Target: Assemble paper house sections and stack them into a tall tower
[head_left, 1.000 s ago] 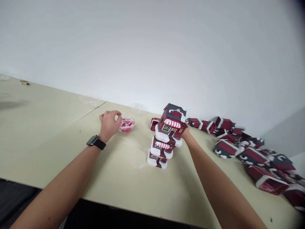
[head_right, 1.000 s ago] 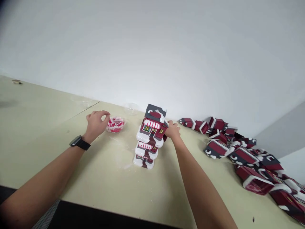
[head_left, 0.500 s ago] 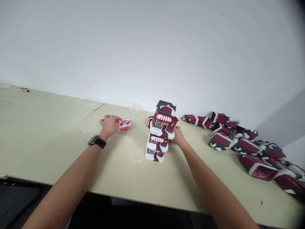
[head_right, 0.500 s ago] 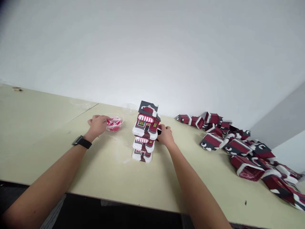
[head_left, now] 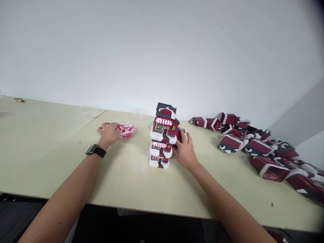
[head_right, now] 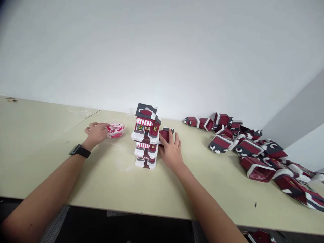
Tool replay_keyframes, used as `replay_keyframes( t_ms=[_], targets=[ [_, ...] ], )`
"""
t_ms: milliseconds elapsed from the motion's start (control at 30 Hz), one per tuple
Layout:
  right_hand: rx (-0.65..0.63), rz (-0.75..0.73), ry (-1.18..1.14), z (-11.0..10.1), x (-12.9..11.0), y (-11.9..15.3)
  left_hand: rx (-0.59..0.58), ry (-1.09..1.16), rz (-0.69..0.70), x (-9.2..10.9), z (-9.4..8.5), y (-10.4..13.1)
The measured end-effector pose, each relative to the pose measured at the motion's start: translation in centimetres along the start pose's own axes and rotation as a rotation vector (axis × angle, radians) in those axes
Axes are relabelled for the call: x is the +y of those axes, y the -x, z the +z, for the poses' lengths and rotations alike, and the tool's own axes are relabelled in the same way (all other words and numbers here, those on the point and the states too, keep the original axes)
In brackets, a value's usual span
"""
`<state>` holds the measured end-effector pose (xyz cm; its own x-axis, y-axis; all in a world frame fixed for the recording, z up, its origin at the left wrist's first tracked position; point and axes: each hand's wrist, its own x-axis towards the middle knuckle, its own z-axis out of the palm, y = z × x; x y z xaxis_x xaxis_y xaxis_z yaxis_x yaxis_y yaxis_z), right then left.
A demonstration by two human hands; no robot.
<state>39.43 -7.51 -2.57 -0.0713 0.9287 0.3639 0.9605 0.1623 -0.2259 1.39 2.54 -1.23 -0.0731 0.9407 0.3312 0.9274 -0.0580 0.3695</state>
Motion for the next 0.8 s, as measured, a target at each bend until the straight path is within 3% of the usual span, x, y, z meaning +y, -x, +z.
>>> replay_keyframes(
  t_ms=[100, 433, 633, 800],
  targets=[
    [0.038, -0.013, -0.035, -0.8, 0.1, 0.7, 0.059, 0.044, -0.040, 0.3, -0.3, 0.1],
    [0.073, -0.027, -0.015, -2.3, -0.5, 3.0, 0.061, 0.032, -0.059, 0.5, -0.7, 0.1],
    [0.003, 0.174, 0.042, -3.4, 2.8, 2.9, 0.093, 0.032, -0.062, 1.1, -1.3, 0.5],
    [0.156, 0.348, -0.139, -3.2, 5.2, 0.5, 0.182, 0.056, -0.066, 1.9, -2.0, 0.2]
  ],
)
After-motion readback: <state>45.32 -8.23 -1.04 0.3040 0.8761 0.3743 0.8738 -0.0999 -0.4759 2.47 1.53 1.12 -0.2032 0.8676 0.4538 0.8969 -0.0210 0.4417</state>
